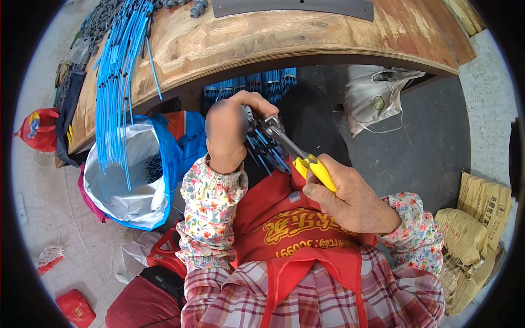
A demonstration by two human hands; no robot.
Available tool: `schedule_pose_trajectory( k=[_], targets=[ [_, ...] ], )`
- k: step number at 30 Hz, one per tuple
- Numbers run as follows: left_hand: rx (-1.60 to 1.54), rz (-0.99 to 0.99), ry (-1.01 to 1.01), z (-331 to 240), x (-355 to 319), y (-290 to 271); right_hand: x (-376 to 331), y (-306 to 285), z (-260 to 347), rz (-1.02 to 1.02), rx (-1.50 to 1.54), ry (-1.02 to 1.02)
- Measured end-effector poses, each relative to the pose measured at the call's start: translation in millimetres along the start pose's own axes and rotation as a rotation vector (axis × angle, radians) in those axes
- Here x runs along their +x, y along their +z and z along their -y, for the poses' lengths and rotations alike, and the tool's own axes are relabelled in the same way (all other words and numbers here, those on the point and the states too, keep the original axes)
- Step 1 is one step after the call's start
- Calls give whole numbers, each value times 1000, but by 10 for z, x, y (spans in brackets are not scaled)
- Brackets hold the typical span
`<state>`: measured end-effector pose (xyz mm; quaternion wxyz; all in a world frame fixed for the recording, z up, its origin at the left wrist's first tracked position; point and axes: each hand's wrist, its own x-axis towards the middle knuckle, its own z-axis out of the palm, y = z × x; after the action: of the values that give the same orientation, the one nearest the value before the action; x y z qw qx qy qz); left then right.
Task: Assembling small grey components onto blue electrical cables at a workbench.
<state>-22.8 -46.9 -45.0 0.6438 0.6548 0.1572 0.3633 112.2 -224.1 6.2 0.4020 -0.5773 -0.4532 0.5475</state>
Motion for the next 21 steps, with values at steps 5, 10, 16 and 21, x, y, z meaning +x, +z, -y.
schedule_pose_trajectory(
  k=[5,10,16,21],
  targets=[
    [42,-52,33,-54,-74,-7,0,50,-12,26,-17,-10],
    [25,-46,64,-26,-97,-24,10,146,7,-6,-52,-38],
    [-1,-96,64,3,-99,-9,52,316,-123,-107,-223,-111],
    [-80,-115,37,8,-56,55,57,335,-104,-144,-326,-127]
  ],
)
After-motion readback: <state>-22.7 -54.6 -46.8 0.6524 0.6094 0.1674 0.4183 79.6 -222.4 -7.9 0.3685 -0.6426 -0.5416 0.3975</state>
